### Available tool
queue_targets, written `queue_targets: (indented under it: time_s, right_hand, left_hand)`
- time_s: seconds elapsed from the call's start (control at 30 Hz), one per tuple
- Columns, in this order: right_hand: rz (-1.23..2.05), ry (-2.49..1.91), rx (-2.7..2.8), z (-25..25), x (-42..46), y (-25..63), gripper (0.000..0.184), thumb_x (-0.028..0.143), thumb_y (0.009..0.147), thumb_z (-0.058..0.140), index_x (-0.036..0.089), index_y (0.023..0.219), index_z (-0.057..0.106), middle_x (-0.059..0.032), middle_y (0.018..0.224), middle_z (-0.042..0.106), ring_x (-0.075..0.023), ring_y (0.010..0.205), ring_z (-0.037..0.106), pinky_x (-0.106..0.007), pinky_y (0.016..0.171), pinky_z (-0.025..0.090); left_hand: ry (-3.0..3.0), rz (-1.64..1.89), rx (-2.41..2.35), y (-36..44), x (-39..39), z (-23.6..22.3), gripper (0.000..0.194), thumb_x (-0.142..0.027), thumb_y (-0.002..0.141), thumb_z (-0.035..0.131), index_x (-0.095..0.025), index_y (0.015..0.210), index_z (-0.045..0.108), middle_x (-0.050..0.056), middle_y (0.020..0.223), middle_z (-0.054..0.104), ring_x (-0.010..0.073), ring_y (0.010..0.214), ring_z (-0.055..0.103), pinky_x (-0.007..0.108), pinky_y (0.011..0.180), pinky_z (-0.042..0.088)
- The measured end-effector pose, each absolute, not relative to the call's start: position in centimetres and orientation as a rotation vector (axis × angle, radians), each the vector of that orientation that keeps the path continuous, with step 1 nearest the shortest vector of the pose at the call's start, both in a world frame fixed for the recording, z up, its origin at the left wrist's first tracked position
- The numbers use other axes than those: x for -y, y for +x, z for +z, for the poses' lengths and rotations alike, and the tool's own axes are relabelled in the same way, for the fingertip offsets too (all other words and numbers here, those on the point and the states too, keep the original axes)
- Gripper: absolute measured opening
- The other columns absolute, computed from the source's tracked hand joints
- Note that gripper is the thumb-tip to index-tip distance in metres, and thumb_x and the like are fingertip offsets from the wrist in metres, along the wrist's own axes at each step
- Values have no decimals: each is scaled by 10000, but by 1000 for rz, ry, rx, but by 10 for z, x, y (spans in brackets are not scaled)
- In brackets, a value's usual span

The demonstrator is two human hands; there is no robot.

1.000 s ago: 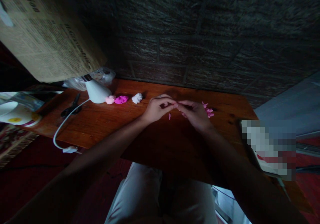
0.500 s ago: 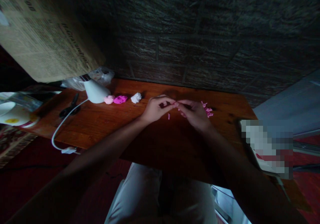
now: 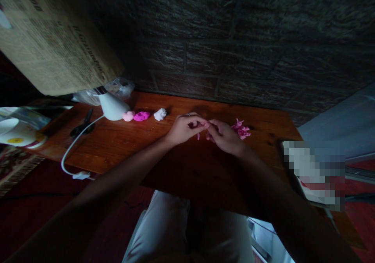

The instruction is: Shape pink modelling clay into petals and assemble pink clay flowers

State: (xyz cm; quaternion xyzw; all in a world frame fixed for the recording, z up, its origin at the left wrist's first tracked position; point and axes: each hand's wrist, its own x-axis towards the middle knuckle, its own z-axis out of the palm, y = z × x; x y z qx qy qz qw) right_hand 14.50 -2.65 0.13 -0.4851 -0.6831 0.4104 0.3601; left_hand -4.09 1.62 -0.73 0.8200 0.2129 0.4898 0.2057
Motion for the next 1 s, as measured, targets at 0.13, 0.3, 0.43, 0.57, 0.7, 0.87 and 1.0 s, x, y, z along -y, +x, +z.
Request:
queue_targets:
  time_s: [0.13, 0.3, 0.43, 0.57, 0.7, 0.87, 1.0]
  right_hand:
    - [996, -1260, 1780, 3, 27, 143, 310, 461, 993, 487, 188, 993, 634, -16, 684, 629, -168, 649, 605, -308, 638, 487]
    - [1007, -1214, 1675, 8, 27, 144, 379, 543, 929, 586, 180, 954, 689, 3, 640, 593, -146, 615, 557, -288, 583, 427]
    - [1103, -1173, 1518, 11, 28, 143, 425, 591, 850, 676, 181, 949, 732, 26, 614, 555, -113, 556, 489, -274, 536, 377]
    - [1232, -1147, 1375, 10, 28, 142, 388, 531, 796, 753, 184, 971, 762, 24, 644, 581, -98, 556, 465, -268, 527, 366]
    - [1312, -1143, 1325, 9, 27, 142, 323, 459, 746, 809, 186, 917, 783, 16, 676, 616, -90, 572, 469, -262, 537, 369]
    - [1360, -1114, 1234, 10, 28, 140, 307, 426, 678, 855, 200, 872, 781, 24, 700, 626, -79, 579, 461, -250, 538, 378]
    - [1313, -1109, 1245, 10, 29, 139, 284, 429, 694, 833, 197, 842, 765, 36, 648, 585, -78, 559, 448, -252, 525, 358]
  left_hand:
    - [2277, 1377, -592, -41, -16, -6, 116, -262, 881, 744, -156, 926, 759, 28, 794, 710, 68, 601, 566, 190, 560, 447]
    - [2248, 1400, -592, -40, -17, -5, 129, -275, 880, 750, -161, 937, 771, 41, 821, 732, 70, 620, 584, 194, 571, 463]
    - [2202, 1434, -601, -41, -20, -8, 121, -280, 878, 754, -176, 933, 779, 54, 884, 756, 85, 685, 637, 207, 602, 494]
    - [2201, 1426, -607, -42, -21, -10, 121, -286, 880, 751, -183, 937, 779, 53, 895, 755, 85, 682, 632, 211, 595, 493]
    - [2227, 1411, -594, -42, -19, -9, 119, -279, 891, 739, -178, 943, 777, 38, 837, 727, 79, 651, 603, 205, 573, 473]
    - [2225, 1415, -596, -41, -18, -8, 135, -280, 886, 744, -170, 956, 778, 20, 778, 678, 80, 645, 586, 203, 576, 461]
    - [2220, 1412, -598, -41, -16, -6, 133, -291, 895, 734, -179, 955, 772, 22, 787, 681, 85, 655, 591, 214, 597, 473]
